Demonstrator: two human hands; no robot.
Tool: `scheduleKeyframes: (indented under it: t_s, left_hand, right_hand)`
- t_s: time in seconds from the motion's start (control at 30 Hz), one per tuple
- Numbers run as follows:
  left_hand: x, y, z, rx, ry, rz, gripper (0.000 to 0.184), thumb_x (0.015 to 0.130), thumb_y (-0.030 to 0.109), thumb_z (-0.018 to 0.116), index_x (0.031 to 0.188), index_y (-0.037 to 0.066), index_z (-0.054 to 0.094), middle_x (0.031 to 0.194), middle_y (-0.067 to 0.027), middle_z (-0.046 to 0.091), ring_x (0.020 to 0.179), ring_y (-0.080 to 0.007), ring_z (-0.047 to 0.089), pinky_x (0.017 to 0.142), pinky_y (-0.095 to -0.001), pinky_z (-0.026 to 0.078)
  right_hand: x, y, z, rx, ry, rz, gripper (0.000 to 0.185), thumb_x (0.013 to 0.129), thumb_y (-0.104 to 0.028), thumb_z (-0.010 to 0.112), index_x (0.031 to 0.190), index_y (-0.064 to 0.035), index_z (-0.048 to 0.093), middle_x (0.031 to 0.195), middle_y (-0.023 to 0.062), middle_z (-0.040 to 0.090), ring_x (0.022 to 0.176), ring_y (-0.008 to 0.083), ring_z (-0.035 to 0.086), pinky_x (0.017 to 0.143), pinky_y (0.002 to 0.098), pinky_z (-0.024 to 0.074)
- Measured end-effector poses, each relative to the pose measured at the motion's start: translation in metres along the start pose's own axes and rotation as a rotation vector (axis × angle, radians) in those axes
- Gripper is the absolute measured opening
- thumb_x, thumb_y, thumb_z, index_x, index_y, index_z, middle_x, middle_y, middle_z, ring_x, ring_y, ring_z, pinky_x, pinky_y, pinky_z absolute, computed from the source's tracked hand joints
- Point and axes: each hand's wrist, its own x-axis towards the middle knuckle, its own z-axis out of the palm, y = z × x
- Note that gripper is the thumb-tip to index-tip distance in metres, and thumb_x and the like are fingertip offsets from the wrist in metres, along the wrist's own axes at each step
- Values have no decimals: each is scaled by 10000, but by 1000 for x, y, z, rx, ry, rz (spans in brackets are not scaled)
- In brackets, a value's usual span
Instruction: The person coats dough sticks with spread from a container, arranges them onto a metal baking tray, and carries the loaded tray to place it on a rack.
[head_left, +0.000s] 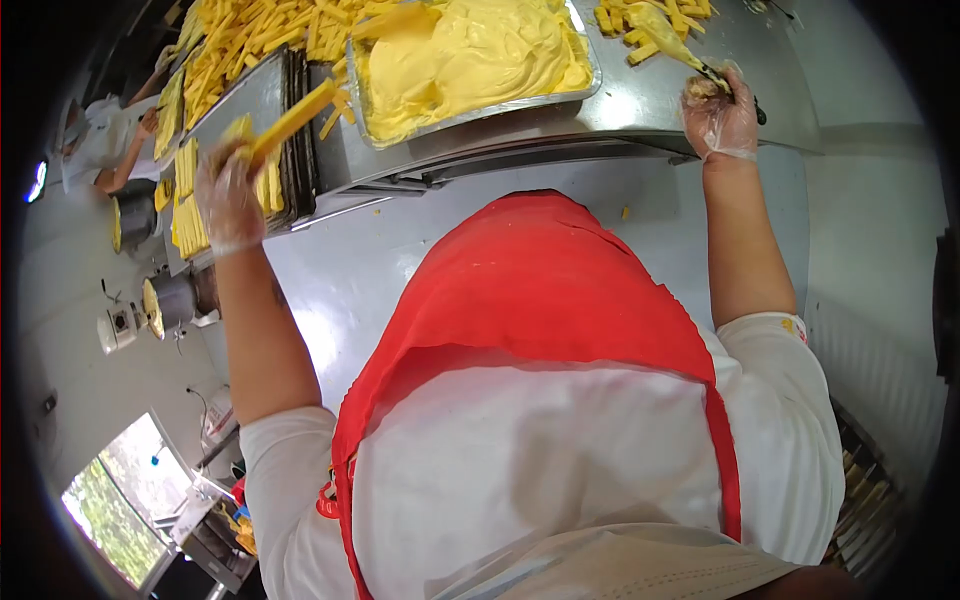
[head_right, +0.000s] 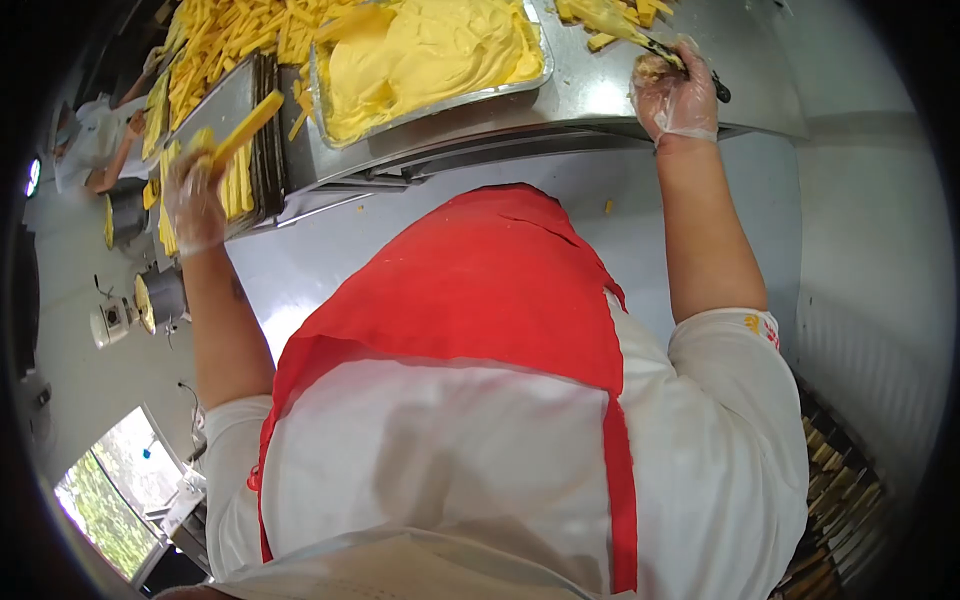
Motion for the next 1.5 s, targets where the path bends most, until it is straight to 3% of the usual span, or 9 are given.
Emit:
scheduleKeyframes:
  t_s: [0.1, 0.17, 0.37, 0.67, 0.83, 0.97, 1.27, 1.3, 1.5]
  left_hand:
    - [-51, -12, -52, 42, 45, 86, 190, 914, 98, 629, 1076, -3, 631, 1100, -106, 654, 960, -208, 648, 844, -319, 538]
    - [-84, -6, -75, -431, 288, -198, 183, 922, 128, 654, 1066, 17, 638, 1086, -98, 663, 954, -196, 650, 834, -307, 543]
    - [-172, -40, -168, -216, 239, -229, 224, 931, 212, 619, 1074, 41, 617, 989, -89, 655, 908, -180, 634, 817, -323, 545]
    - [-321, -61, -251, -404, 656, -265, 281, 824, 7, 569, 1103, 19, 603, 1069, -110, 652, 938, -205, 640, 766, -317, 567]
    - [-393, -100, -287, -719, 732, -637, 369, 885, -30, 557, 1249, 30, 529, 1229, -135, 595, 1059, -291, 634, 892, -389, 569]
    - [-410, -102, -300, -1084, 675, -515, 344, 959, 8, 544, 1297, 1, 488, 1263, -195, 564, 1154, -353, 600, 982, -411, 563]
    - [-380, -56, -248, -951, 364, -553, 350, 990, 56, 544, 1311, -55, 460, 1243, -215, 551, 1126, -311, 617, 921, -339, 601]
    - [-372, -50, -244, -908, 351, -577, 375, 968, 44, 578, 1311, -53, 461, 1239, -204, 555, 1119, -294, 622, 922, -315, 598]
    - [-297, -20, -186, -966, 112, -552, 425, 933, 72, 648, 1301, -50, 472, 1178, -175, 568, 1043, -238, 638, 872, -275, 609]
  right_hand:
    - [1, -1, -12, 4, -53, 38, 133, 949, -200, 587, 975, -70, 605, 935, 58, 668, 810, 221, 641, 715, 361, 534]
    - [-17, 10, 10, -4, 48, 33, 145, 958, -213, 577, 941, -73, 606, 882, 67, 665, 770, 215, 633, 662, 352, 516]
    - [-41, 25, 8, -50, -3, 67, 299, 1012, -276, 504, 787, -86, 559, 614, 26, 457, 538, 153, 408, 489, 296, 347]
    - [-67, 95, 88, 34, -103, -31, 260, 1006, -287, 547, 1015, -46, 641, 756, 59, 644, 616, 177, 584, 563, 299, 476]
    - [-102, 117, 124, 84, -229, -8, 277, 1003, -310, 548, 1000, -45, 630, 719, 67, 615, 622, 180, 569, 566, 299, 472]
    - [-105, 100, 150, 117, -241, -1, 271, 992, -286, 554, 991, -26, 631, 747, 81, 620, 659, 204, 582, 631, 319, 492]
    - [-83, 93, 129, 130, -384, 76, 263, 957, -272, 603, 993, -13, 633, 783, 108, 636, 684, 219, 598, 604, 349, 493]
    - [-98, 102, 148, 103, -107, -40, 229, 962, -257, 605, 964, -28, 617, 781, 109, 635, 646, 212, 591, 551, 345, 484]
    - [-60, 102, 131, -173, 26, -175, 167, 969, -213, 615, 991, -48, 621, 767, 99, 639, 639, 190, 626, 527, 286, 501]
